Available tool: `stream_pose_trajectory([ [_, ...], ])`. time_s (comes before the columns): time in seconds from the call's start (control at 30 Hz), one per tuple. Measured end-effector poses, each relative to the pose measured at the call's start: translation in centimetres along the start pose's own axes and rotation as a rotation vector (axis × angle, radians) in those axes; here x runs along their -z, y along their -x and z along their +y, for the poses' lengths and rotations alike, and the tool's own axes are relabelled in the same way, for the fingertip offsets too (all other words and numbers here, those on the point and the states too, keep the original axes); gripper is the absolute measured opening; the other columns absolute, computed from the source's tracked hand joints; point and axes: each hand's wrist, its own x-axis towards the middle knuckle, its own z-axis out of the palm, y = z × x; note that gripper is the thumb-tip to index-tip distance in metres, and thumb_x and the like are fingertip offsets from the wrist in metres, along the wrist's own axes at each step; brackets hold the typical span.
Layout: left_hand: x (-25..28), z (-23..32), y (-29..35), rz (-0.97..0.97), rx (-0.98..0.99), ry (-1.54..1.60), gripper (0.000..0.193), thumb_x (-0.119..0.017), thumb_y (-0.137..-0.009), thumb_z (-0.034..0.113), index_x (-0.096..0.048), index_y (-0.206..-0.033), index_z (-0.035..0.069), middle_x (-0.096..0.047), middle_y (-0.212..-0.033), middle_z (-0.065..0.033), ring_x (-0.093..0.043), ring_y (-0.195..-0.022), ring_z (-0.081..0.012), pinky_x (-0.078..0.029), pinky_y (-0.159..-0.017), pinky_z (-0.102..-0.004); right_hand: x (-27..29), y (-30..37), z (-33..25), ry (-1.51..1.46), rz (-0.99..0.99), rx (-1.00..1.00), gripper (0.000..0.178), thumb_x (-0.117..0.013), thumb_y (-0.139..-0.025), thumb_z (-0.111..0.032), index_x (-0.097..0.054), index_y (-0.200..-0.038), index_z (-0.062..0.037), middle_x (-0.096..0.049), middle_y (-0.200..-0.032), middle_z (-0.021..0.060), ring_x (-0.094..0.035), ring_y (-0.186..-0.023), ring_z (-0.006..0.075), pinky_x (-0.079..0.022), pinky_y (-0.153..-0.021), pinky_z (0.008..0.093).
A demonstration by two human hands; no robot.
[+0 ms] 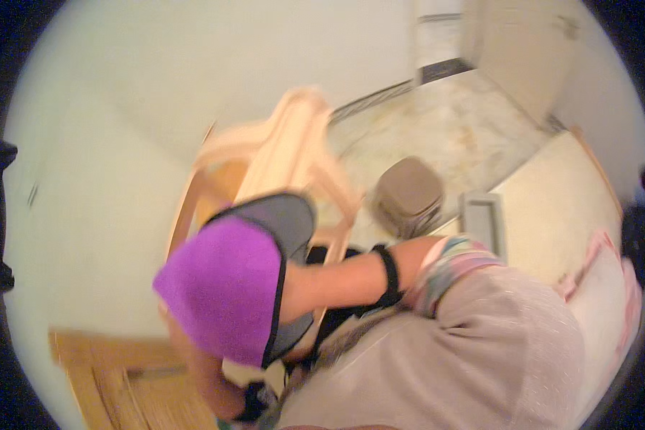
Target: The person wipes the surfaces of two plastic stools using a purple cloth. They lift and rotate each stool to clean the seat, legs, and underside, then place them back on the floor.
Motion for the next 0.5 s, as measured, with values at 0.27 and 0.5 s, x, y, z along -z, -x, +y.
stream_pose_trajectory([
  [0.27, 1.2, -0.6, 1.8, -0.077, -0.567, 0.002, 0.030, -0.053, -0.093, 0.014, -0.061, -0.117, -0.003, -0.059, -0.123, -0.0239, -0.052, -0.118, -0.0410, -0.038, -0.103, -0.0499, 14.8, 3.6, 2.8, 0.737, -0.017, -0.369, 0.039, -0.062, -0.082, -0.028, -0.062, -0.119, -0.0148, -0.061, -0.122, 0.0139, -0.055, -0.116, 0.0353, -0.040, -0.100, 0.0490],
  [0.5, -2.5, -3.4, 3.1, 0.059, -0.611, 0.131, 0.028, -0.060, -0.079, 0.012, -0.063, -0.104, 0.000, -0.062, -0.108, -0.0173, -0.059, -0.103, -0.0349, -0.043, -0.098, -0.0464, 18.1, 0.2, 5.1, 0.925, -0.178, -0.550, 0.043, -0.073, -0.075, -0.018, -0.060, -0.112, -0.0024, -0.060, -0.116, 0.0157, -0.056, -0.110, 0.0320, -0.044, -0.097, 0.0369],
])
